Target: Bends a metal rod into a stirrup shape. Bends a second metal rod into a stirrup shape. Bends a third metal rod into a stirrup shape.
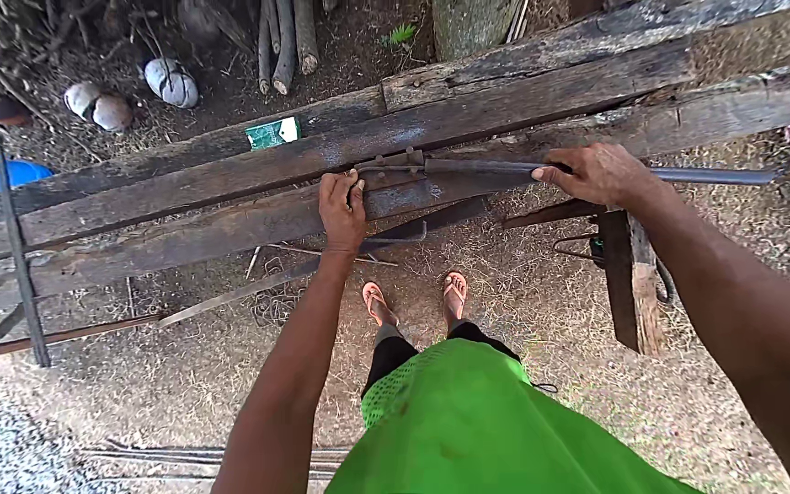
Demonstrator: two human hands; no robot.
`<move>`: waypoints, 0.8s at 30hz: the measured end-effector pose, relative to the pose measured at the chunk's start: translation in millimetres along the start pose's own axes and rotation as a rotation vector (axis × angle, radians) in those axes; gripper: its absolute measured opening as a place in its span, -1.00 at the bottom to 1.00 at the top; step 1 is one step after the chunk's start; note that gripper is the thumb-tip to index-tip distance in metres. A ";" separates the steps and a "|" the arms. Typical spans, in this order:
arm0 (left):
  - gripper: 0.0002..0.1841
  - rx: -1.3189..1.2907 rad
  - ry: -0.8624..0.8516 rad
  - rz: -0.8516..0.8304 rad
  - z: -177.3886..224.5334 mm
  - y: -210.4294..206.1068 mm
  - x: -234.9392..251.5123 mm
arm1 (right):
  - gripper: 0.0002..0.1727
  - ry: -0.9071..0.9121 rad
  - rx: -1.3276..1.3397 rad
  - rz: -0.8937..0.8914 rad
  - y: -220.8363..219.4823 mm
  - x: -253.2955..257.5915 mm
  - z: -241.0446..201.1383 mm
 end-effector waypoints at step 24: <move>-0.70 0.103 -0.022 0.006 -0.3 -4.7 -0.7 | -0.11 -0.401 0.120 0.115 -54.8 -61.4 -35.7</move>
Point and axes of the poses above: each hand's wrist, its own x-axis towards the middle knuckle, its own y-axis out of the back of the hand, z = x × y, the point moved 10 cm from there along x, towards the middle knuckle, and after that the axes turned 2 degrees about -z, right-handed, at the moved point
